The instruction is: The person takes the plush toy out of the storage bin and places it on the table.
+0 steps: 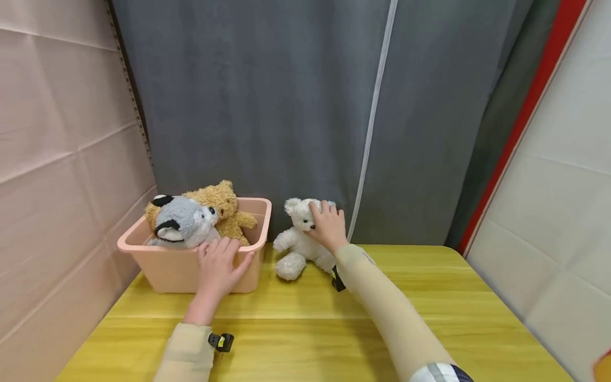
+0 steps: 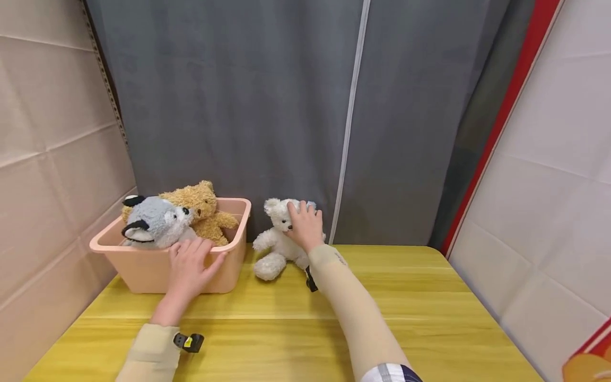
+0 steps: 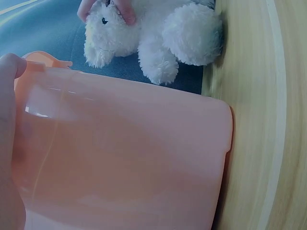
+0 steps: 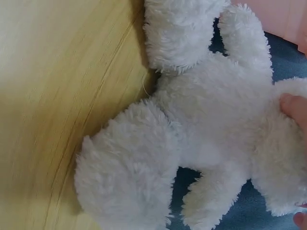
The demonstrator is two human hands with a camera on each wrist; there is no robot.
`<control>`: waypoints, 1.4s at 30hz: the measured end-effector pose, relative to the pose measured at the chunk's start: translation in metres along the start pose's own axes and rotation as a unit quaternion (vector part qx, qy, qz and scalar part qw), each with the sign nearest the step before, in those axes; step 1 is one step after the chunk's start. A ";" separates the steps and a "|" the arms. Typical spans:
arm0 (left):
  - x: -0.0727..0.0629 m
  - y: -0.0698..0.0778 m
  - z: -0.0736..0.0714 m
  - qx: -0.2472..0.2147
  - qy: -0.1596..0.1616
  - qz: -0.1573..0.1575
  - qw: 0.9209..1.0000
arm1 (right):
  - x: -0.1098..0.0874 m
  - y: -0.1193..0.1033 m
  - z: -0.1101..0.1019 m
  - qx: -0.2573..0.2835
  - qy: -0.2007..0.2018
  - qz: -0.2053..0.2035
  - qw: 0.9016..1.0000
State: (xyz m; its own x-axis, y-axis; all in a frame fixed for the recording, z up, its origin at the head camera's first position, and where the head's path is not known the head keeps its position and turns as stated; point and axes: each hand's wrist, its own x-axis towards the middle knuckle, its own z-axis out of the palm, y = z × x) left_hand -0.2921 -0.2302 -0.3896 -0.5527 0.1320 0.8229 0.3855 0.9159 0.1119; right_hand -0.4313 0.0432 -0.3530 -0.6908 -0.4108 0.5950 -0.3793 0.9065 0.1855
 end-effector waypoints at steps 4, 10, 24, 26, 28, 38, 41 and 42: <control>0.000 -0.001 -0.001 -0.003 0.004 -0.001 1.000 | 0.002 -0.003 0.004 0.014 0.006 0.013 1.000; 0.002 -0.002 -0.003 -0.001 0.009 -0.006 1.000 | 0.009 -0.007 -0.001 0.032 -0.036 0.020 0.999; 0.001 -0.001 -0.005 -0.001 -0.002 -0.011 1.000 | 0.028 0.014 -0.044 0.055 -0.102 0.008 0.993; 0.001 0.000 -0.005 0.000 -0.009 -0.011 1.000 | 0.031 0.020 -0.053 0.054 -0.097 0.007 0.994; 0.001 0.002 -0.004 0.000 -0.015 -0.011 1.000 | 0.035 0.027 -0.063 0.050 -0.090 0.007 0.995; 0.001 0.002 -0.002 0.000 -0.015 -0.011 1.000 | 0.057 0.027 -0.104 0.087 -0.076 -0.031 0.993; 0.001 0.003 -0.003 0.002 -0.018 -0.011 1.000 | 0.059 0.013 -0.108 0.137 -0.101 -0.073 0.983; 0.001 0.003 -0.003 0.004 -0.019 -0.011 1.000 | 0.059 0.007 -0.109 0.152 -0.108 -0.090 0.978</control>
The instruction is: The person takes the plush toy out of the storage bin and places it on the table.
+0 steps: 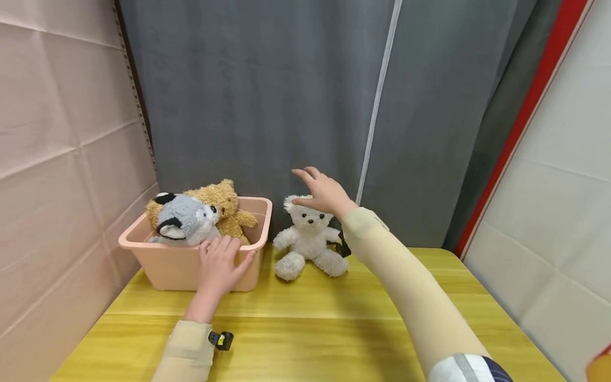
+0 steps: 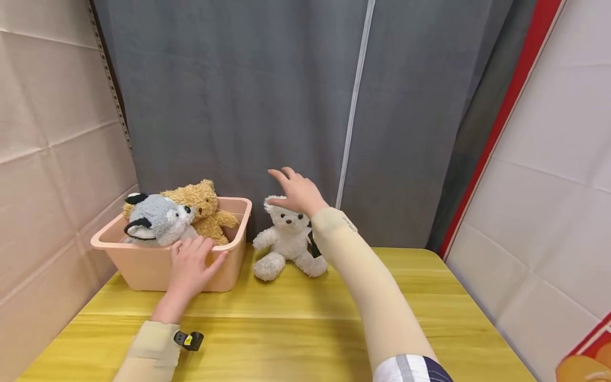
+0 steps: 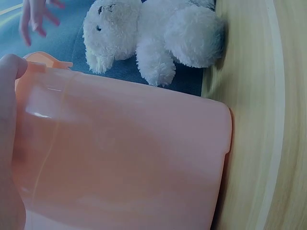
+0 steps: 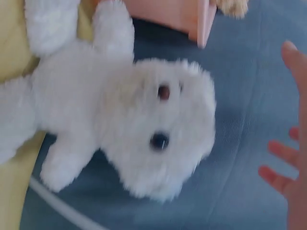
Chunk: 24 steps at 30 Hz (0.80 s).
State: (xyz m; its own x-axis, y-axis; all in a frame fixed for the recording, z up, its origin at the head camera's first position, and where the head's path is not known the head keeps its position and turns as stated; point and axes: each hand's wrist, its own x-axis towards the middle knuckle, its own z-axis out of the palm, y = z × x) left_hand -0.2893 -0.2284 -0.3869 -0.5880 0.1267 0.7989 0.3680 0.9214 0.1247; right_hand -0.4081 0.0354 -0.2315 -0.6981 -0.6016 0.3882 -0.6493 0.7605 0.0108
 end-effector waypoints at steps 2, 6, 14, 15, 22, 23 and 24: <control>0.000 0.000 0.000 0.003 -0.001 0.000 1.000 | 0.005 -0.012 0.003 0.015 -0.012 -0.038 0.999; -0.001 0.000 0.000 0.011 0.000 0.001 1.000 | 0.015 -0.036 0.008 0.015 -0.008 -0.114 0.993; 0.000 0.000 0.001 0.019 0.007 0.011 1.000 | 0.040 -0.072 0.011 -0.034 0.047 -0.226 0.972; 0.000 0.000 0.001 0.018 0.008 0.011 1.000 | 0.043 -0.075 0.011 -0.045 0.054 -0.236 0.969; -0.002 0.002 0.002 0.013 0.022 0.017 1.000 | 0.056 -0.103 0.014 -0.131 0.084 -0.304 0.940; -0.001 0.002 0.002 0.012 0.024 0.019 0.999 | 0.057 -0.107 0.014 -0.144 0.085 -0.310 0.936; -0.001 0.002 0.002 0.012 0.025 0.020 0.999 | 0.059 -0.111 0.014 -0.153 0.086 -0.317 0.932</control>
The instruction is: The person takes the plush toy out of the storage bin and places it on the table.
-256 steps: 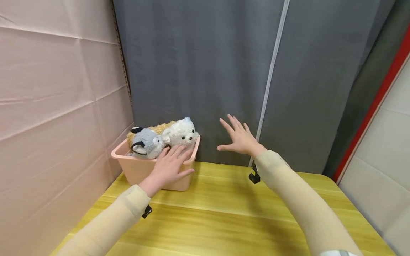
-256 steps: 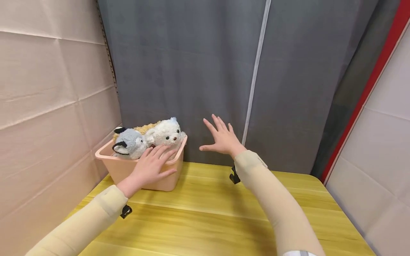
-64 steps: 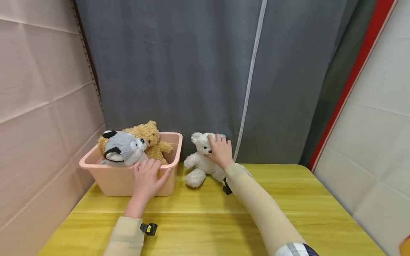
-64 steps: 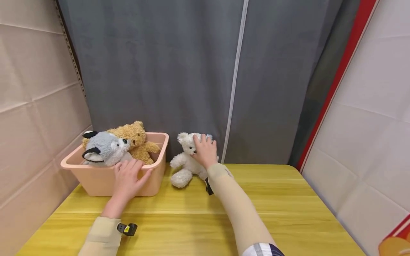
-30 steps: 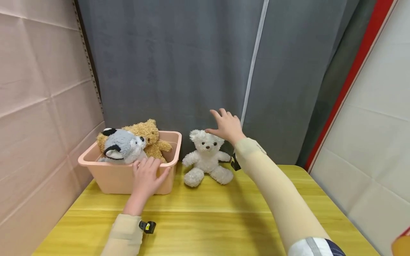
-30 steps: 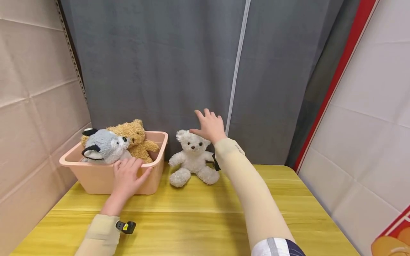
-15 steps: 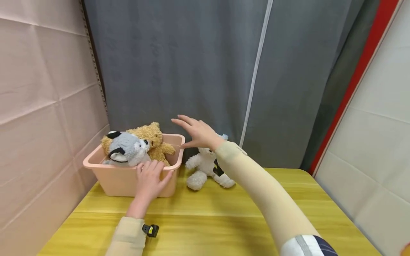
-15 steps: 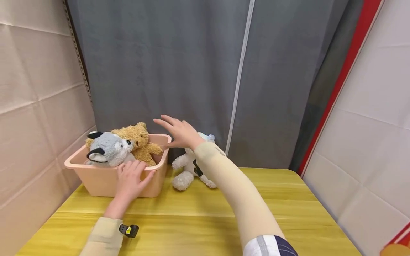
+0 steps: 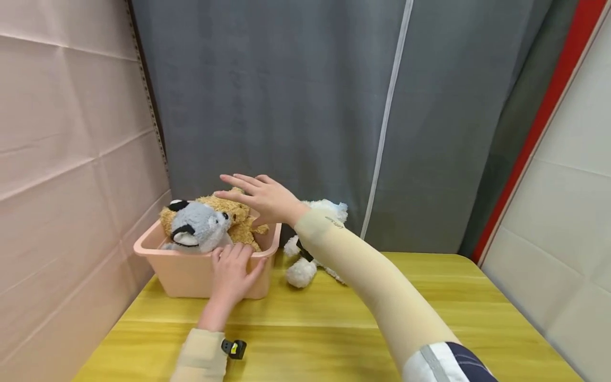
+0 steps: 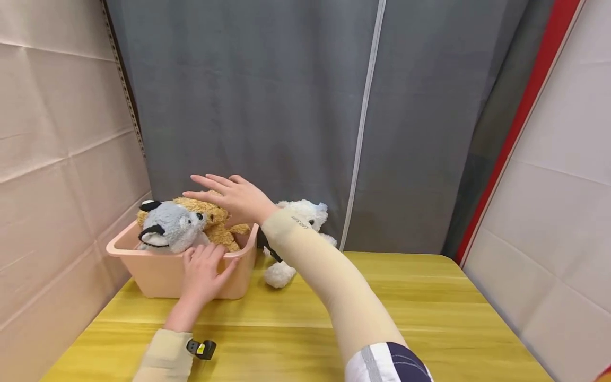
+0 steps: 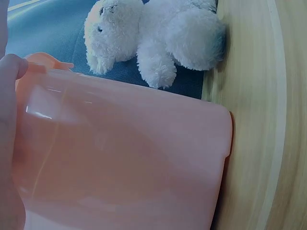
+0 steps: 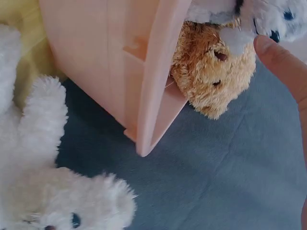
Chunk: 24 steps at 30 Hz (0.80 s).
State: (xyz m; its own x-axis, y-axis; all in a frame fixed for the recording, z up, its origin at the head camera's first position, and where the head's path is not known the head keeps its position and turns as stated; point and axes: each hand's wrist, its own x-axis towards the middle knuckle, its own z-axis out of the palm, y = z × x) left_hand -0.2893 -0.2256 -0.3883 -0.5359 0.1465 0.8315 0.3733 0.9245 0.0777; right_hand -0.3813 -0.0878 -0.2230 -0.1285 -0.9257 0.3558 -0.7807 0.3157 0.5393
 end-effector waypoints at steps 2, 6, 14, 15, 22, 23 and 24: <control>0.001 0.001 0.000 0.000 0.002 0.003 1.000 | 0.007 -0.004 -0.001 -0.016 -0.007 -0.013 1.000; 0.000 0.002 0.000 0.000 0.012 0.008 1.000 | 0.020 -0.012 -0.001 -0.015 -0.015 -0.042 0.999; -0.002 0.006 -0.001 -0.003 0.025 0.009 1.000 | 0.042 -0.025 0.002 -0.010 -0.049 -0.090 0.995; -0.002 0.006 -0.001 -0.004 0.026 0.008 1.000 | 0.043 -0.027 0.002 -0.011 -0.060 -0.092 0.994; 0.000 0.008 0.001 -0.014 0.038 0.017 0.999 | 0.050 -0.039 -0.003 0.133 -0.119 -0.034 0.983; 0.000 0.007 0.001 -0.013 0.041 0.020 0.999 | 0.051 -0.039 -0.003 0.153 -0.122 -0.025 0.980; 0.001 0.007 0.001 -0.013 0.045 0.024 0.999 | 0.052 -0.040 -0.004 0.164 -0.122 -0.018 0.979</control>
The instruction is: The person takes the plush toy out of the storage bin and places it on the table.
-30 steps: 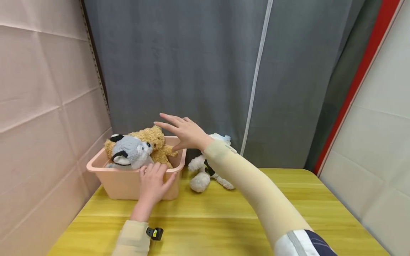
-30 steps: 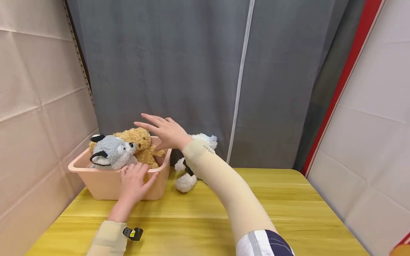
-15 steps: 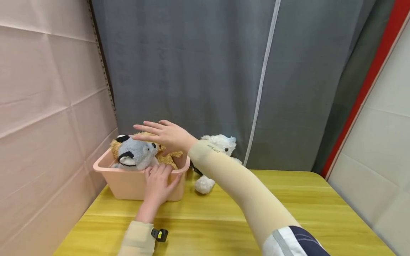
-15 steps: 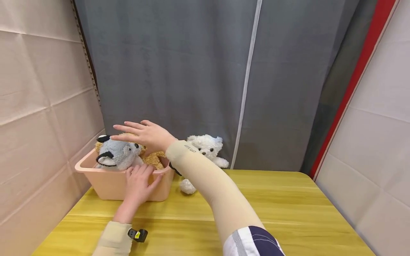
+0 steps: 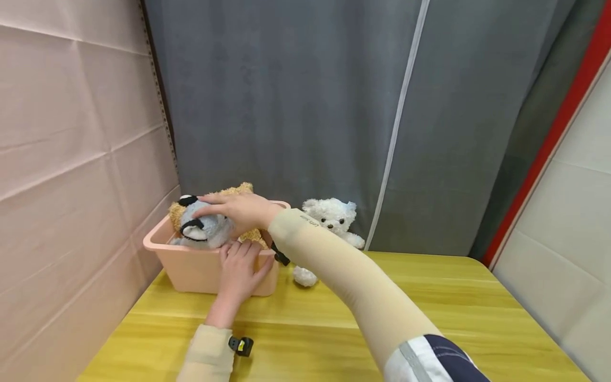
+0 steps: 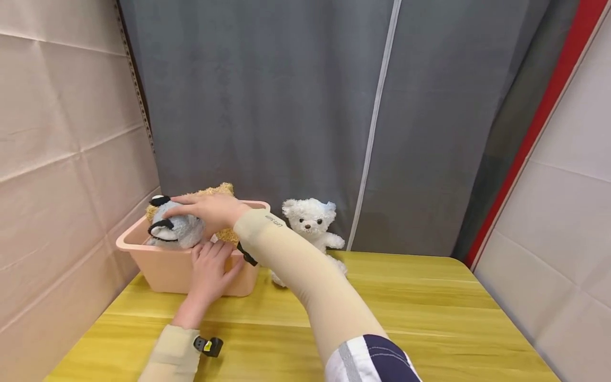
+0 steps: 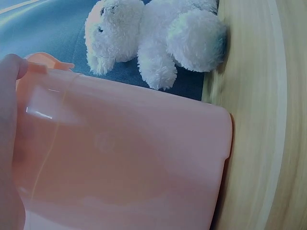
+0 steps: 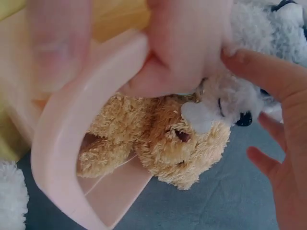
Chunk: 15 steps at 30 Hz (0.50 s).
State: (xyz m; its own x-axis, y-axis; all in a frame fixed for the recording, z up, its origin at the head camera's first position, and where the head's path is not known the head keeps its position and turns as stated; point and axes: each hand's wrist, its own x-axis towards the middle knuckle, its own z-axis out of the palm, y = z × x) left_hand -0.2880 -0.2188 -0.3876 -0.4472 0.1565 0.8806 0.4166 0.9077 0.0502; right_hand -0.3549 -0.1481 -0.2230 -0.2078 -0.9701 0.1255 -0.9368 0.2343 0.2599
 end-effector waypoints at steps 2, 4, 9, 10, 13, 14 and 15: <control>0.001 -0.001 0.000 0.001 0.001 0.003 1.000 | 0.002 -0.001 -0.001 0.016 -0.001 0.008 1.000; 0.002 -0.001 0.000 0.001 -0.004 0.003 1.000 | 0.003 -0.002 -0.001 0.017 -0.003 0.015 1.000; 0.000 0.001 -0.003 -0.005 -0.027 -0.011 1.000 | 0.007 -0.006 0.002 -0.013 -0.014 0.028 0.999; 0.000 0.002 -0.004 -0.006 -0.030 -0.014 0.999 | 0.007 -0.006 0.002 -0.020 -0.017 0.033 0.999; -0.001 0.003 -0.004 -0.007 -0.032 -0.015 0.999 | 0.007 -0.009 0.003 -0.045 -0.011 0.039 0.998; -0.001 0.003 -0.004 -0.006 -0.031 -0.014 0.999 | 0.007 -0.009 0.004 -0.058 -0.002 0.034 0.998; -0.001 0.003 -0.004 -0.005 -0.029 -0.013 0.999 | 0.007 -0.010 0.004 -0.075 0.004 0.029 0.997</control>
State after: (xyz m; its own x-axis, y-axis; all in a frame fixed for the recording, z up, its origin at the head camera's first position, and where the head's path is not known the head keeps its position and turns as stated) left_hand -0.2830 -0.2177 -0.3867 -0.5027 0.1562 0.8502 0.4121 0.9079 0.0768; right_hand -0.3483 -0.1578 -0.2281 -0.2581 -0.9541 0.1521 -0.8703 0.2979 0.3922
